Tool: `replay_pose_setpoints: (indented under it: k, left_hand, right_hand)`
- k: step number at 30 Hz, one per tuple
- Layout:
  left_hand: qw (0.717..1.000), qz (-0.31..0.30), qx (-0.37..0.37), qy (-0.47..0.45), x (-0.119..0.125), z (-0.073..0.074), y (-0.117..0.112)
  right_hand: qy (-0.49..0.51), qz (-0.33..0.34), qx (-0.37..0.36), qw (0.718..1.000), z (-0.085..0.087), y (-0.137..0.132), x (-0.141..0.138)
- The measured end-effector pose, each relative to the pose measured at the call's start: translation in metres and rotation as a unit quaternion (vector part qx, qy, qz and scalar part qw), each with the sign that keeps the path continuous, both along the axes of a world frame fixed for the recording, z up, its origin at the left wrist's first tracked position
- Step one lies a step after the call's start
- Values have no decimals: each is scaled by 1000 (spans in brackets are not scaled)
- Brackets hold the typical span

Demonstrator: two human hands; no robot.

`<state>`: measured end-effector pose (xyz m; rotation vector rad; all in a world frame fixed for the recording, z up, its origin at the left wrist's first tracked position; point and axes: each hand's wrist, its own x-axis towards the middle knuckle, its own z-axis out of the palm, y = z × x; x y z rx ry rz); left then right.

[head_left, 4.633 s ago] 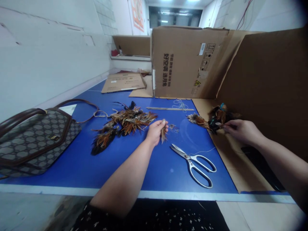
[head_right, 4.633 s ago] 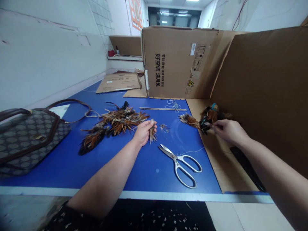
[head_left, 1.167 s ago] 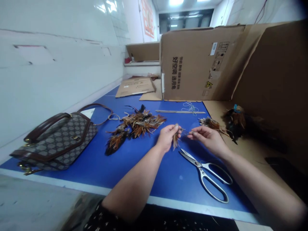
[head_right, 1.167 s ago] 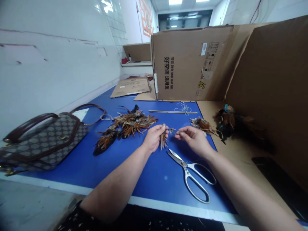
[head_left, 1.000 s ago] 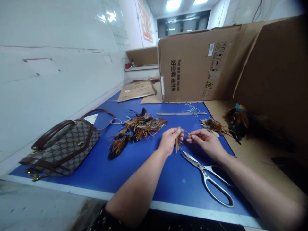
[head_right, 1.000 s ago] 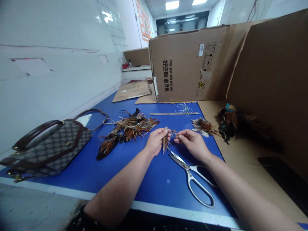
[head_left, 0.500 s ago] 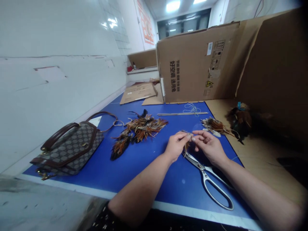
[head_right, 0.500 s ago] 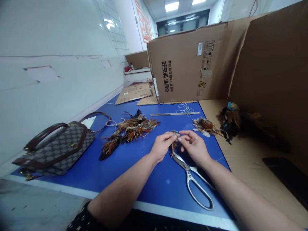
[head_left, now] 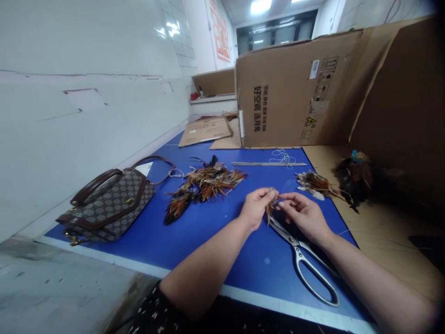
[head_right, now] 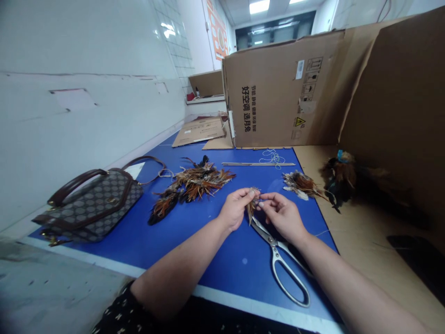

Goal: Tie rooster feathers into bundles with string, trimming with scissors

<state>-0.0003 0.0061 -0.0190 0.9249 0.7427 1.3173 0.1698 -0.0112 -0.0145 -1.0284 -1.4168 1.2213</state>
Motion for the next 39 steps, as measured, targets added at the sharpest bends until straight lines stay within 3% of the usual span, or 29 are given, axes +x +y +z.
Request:
replay_pose_setpoints:
  k: [4, 8, 14, 19, 25, 30, 39]
  left_hand:
    - [996, 55, -14, -72, -6, 7, 6]
    - [993, 55, -36, -95, -10, 12, 7]
    - [996, -79, -44, -5, -6, 10, -3]
    - [989, -131, -32, 58, -2, 5, -7]
    - [986, -125, -8, 110, -3, 0, -6]
    - [981, -121, 9, 151, -5, 0, -5]
    - [970, -102, 29, 218, -12, 5, -2]
  right_hand:
    - [-47, -16, 17, 999, -4, 2, 4]
    - [-105, -41, 67, 991, -4, 0, 7]
    - [-158, -141, 205, 956, 1, -5, 9]
    - [-185, -118, 296, 930, 0, -2, 11]
    - [-177, -69, 286, 939, -6, 4, 13]
    - [-172, -68, 286, 940, -1, 2, 13]
    - [-157, -79, 179, 968, 4, -3, 14]
